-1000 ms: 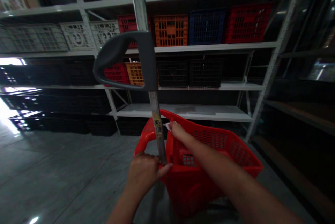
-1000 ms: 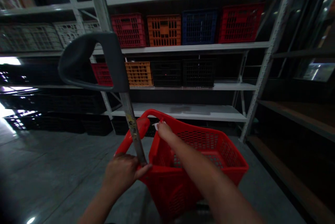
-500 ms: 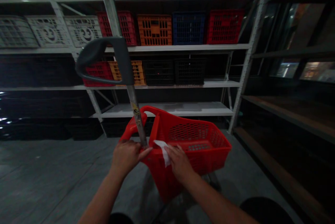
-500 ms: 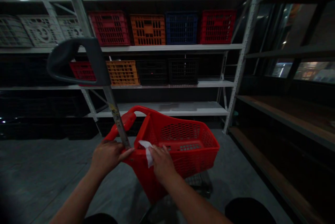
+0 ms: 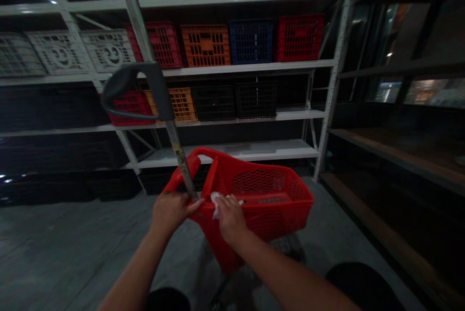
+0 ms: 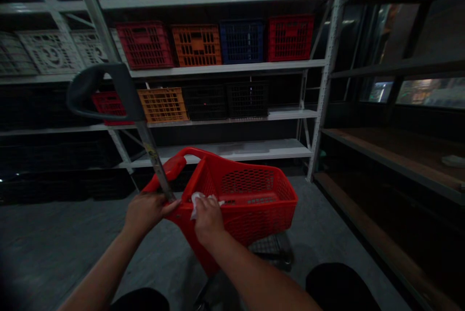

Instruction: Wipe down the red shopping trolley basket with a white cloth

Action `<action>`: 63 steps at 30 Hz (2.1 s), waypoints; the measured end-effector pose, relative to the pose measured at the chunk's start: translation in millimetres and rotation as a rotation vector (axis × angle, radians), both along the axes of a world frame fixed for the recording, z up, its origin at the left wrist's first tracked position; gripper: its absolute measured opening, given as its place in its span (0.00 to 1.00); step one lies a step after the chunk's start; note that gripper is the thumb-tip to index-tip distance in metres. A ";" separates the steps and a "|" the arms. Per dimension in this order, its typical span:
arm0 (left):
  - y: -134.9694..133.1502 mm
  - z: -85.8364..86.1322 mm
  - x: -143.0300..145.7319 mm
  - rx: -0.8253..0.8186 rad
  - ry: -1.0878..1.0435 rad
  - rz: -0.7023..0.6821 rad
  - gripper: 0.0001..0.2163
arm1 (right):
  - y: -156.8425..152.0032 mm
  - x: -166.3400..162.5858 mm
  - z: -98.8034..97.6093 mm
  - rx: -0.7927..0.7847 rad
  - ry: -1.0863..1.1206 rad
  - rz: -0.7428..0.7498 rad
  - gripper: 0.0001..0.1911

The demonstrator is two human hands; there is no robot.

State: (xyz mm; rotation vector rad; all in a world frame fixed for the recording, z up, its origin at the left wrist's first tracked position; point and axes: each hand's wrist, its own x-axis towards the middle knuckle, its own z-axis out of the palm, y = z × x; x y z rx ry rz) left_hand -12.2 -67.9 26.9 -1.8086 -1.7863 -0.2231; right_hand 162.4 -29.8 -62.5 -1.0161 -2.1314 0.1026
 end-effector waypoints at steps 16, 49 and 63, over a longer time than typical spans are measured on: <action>23.9 -3.4 -21.0 -0.025 -0.053 -0.030 0.30 | 49.8 193.7 -61.6 -0.083 -0.061 -0.470 0.21; 0.9 -37.3 21.1 0.560 -0.551 -0.095 0.33 | 38.4 247.1 -56.1 -0.007 0.446 -0.395 0.20; -12.5 -141.0 118.5 -0.350 -0.964 -0.541 0.19 | -49.3 104.6 -23.5 -0.293 0.417 0.173 0.16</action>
